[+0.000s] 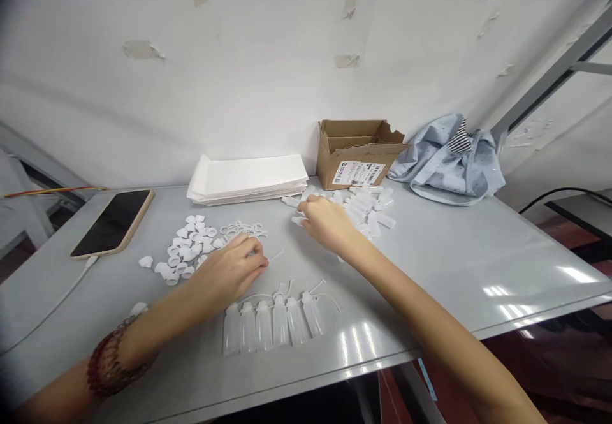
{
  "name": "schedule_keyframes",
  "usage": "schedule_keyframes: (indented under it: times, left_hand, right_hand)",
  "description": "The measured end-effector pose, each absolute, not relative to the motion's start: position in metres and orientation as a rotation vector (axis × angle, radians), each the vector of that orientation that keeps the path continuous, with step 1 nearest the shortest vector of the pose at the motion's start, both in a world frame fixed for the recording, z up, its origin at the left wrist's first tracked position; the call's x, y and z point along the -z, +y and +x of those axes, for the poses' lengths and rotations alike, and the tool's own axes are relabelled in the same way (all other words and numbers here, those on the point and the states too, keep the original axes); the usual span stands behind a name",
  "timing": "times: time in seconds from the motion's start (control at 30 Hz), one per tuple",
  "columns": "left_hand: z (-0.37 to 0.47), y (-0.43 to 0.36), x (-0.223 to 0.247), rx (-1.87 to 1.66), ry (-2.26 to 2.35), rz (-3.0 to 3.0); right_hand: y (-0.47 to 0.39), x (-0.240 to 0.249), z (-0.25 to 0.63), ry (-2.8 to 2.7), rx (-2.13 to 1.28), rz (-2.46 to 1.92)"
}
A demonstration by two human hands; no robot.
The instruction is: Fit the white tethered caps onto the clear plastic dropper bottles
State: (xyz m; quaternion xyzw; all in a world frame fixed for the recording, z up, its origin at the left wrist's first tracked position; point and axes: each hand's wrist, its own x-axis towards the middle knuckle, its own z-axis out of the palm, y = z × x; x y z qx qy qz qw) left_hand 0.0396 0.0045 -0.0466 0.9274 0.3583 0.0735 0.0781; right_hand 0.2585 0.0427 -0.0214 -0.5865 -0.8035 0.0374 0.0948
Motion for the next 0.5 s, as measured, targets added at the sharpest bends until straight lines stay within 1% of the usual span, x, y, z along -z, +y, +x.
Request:
schedule_keyframes:
  times: [0.1,0.17,0.27,0.37,0.43,0.5]
  left_hand:
    - [0.038,0.005,0.045,-0.28,1.057,2.785]
    - [0.034,0.005,0.039,-0.512,1.058,2.678]
    - [0.027,0.006,0.024,-0.873,1.152,2.236]
    - [0.022,0.005,0.013,-0.931,1.28,1.712]
    - [0.022,0.003,0.012,-0.932,1.293,1.437]
    - [0.023,0.002,0.015,-0.939,1.246,1.245]
  right_hand:
    - [0.045,0.035,0.255,-2.435,-0.121,-1.738]
    - [0.042,0.038,0.259,-2.436,-0.126,-1.729]
    - [0.034,0.032,0.264,-2.4,-0.126,-1.684]
    - [0.018,0.023,0.258,-2.332,-0.149,-1.513]
    - [0.006,0.022,0.247,-2.224,-0.19,-1.221]
    - [-0.005,0.025,0.236,-2.191,-0.173,-1.03]
